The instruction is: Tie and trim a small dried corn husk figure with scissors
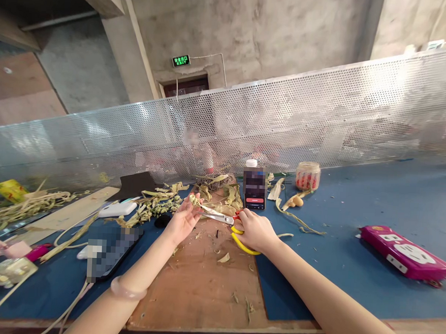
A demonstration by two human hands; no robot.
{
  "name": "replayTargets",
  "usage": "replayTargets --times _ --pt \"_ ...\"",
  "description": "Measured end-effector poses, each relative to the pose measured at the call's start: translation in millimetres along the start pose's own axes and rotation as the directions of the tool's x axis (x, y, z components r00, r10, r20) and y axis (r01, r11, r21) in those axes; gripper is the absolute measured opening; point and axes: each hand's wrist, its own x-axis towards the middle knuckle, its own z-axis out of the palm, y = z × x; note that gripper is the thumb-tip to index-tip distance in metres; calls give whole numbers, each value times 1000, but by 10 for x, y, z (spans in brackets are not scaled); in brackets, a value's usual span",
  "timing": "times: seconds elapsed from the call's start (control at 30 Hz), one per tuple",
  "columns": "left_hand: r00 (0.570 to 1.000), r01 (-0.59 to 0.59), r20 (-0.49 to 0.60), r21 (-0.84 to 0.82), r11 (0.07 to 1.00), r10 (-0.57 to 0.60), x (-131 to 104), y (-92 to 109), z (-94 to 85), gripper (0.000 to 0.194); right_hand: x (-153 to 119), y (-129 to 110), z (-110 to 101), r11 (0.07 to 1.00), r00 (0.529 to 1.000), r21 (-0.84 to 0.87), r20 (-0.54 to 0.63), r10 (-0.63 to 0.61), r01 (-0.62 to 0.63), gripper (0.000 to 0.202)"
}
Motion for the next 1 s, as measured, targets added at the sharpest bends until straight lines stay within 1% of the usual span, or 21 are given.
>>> replayTargets --times 0.2,0.37,0.57,0.9,1.0 --pt "1000 -2 16 -3 1000 2 -6 -1 9 25 -2 5 9 1000 1000 -6 -17 -12 12 30" --pt "1000 0 -11 -3 1000 0 -3 1 12 25 0 -9 -14 1000 1000 12 0 6 -6 31" --pt "1000 -2 -11 -7 1000 2 4 -2 10 25 5 -20 -24 1000 999 13 24 21 -21 28" --pt "1000 -4 10 -21 1000 4 3 -3 9 23 13 -16 -4 1000 1000 -21 -3 2 -2 26" --pt "1000 4 -4 -28 1000 -4 2 -1 14 23 15 -14 -7 999 1000 -33 -2 2 -2 23"
